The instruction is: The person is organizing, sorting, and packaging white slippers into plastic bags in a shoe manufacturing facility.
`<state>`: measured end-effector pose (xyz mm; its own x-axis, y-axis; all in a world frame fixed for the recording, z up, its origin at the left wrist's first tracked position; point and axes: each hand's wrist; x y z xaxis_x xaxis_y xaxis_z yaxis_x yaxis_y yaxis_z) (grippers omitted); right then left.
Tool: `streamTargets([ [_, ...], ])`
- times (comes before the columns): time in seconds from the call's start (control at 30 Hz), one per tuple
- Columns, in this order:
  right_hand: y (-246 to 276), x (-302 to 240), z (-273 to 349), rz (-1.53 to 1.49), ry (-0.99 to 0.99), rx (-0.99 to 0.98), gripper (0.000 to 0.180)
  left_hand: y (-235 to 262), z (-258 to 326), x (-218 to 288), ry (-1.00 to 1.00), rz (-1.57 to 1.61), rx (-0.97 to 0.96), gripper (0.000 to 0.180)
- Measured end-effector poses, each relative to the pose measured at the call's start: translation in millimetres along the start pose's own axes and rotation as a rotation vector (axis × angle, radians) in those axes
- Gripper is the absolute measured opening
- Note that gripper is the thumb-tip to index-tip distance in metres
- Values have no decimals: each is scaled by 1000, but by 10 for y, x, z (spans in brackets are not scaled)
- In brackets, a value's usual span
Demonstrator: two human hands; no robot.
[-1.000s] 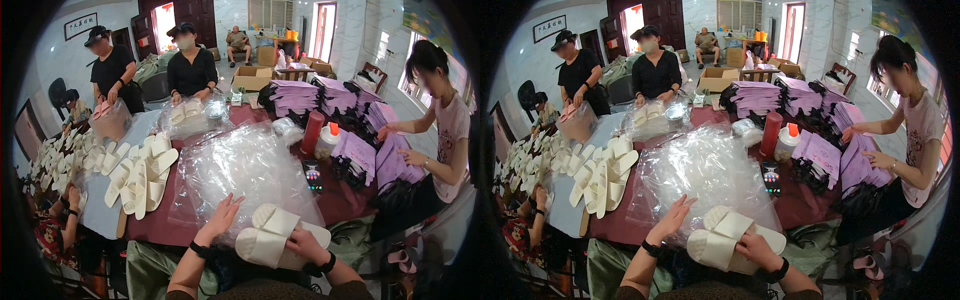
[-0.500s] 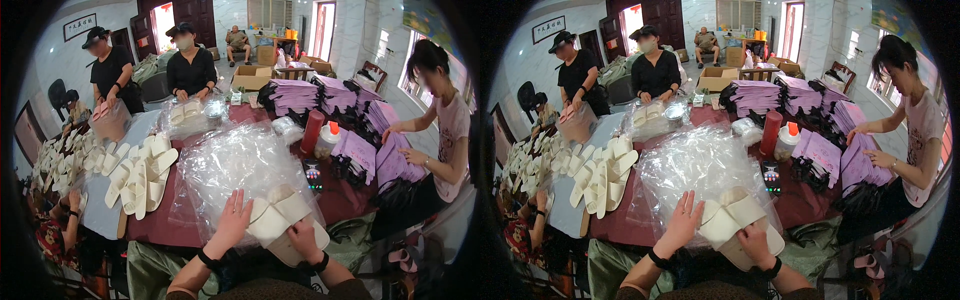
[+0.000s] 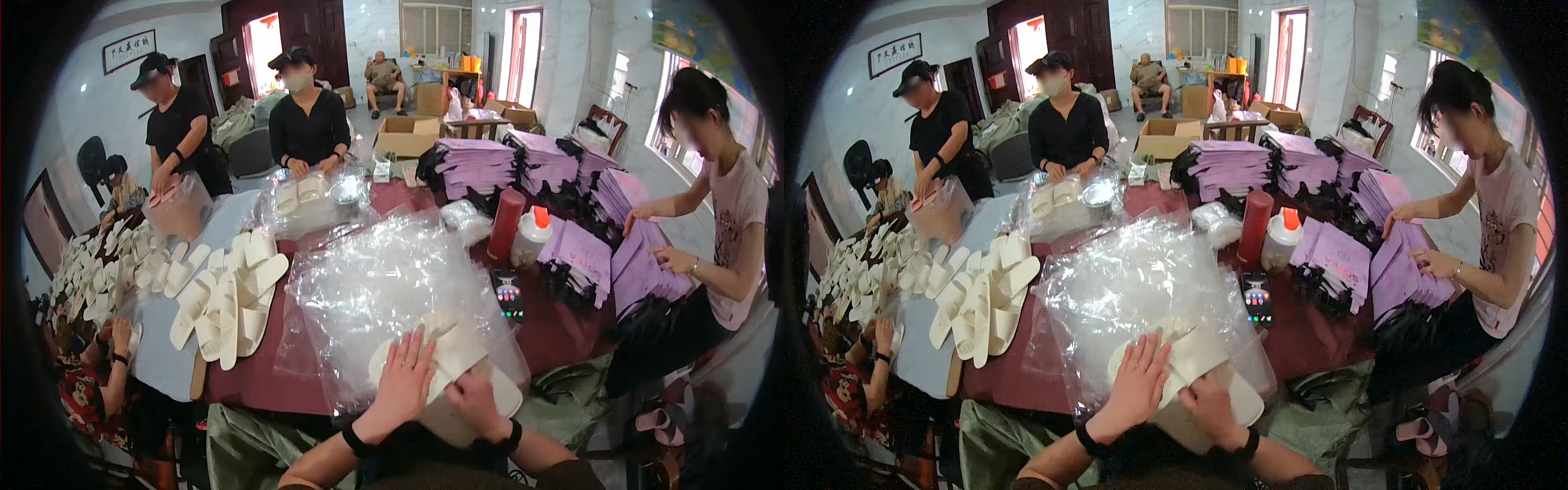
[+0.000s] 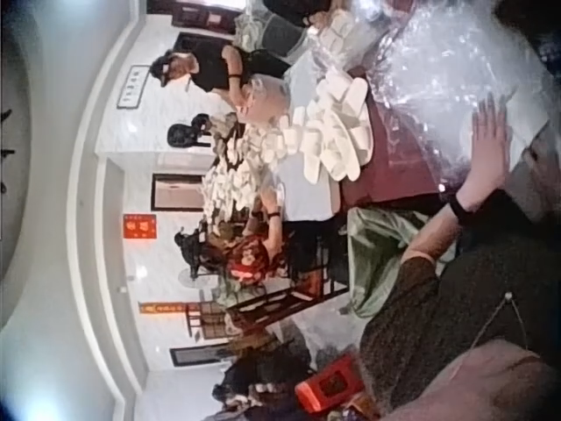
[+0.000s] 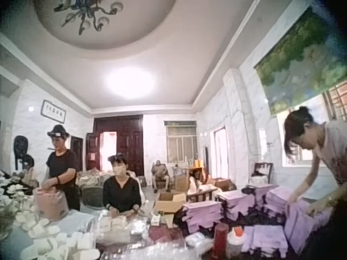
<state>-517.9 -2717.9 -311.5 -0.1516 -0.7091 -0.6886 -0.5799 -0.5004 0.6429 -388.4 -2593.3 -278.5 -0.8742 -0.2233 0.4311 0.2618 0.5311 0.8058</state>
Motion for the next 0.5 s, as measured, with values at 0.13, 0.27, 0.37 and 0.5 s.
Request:
streamTargets([
  [0.13, 21, -64, -15, 26, -86, -35, 20, 56, 84, 75, 33, -92, 11, 52],
  [0.27, -142, -43, -22, 196, 81, -24, 23, -57, 48, 148, -22, -13, 6, 51],
  [0.37, -346, 148, -60, 90, 154, -18, 28, -97, 51, 242, -48, 52, -11, 50],
  [0.5, -321, 36, -209, 165, 343, 198, 31, -201, 73, 330, -107, 184, -30, 52],
])
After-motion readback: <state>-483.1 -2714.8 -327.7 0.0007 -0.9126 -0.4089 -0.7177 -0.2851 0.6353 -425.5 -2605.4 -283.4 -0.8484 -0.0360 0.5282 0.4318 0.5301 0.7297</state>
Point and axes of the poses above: each hand's wrist, its own z-axis away from the middle knuckle, its own y-axis out of the back of the hand, x = y × z, and after that the axes turned 5 degrees about z, right-handed
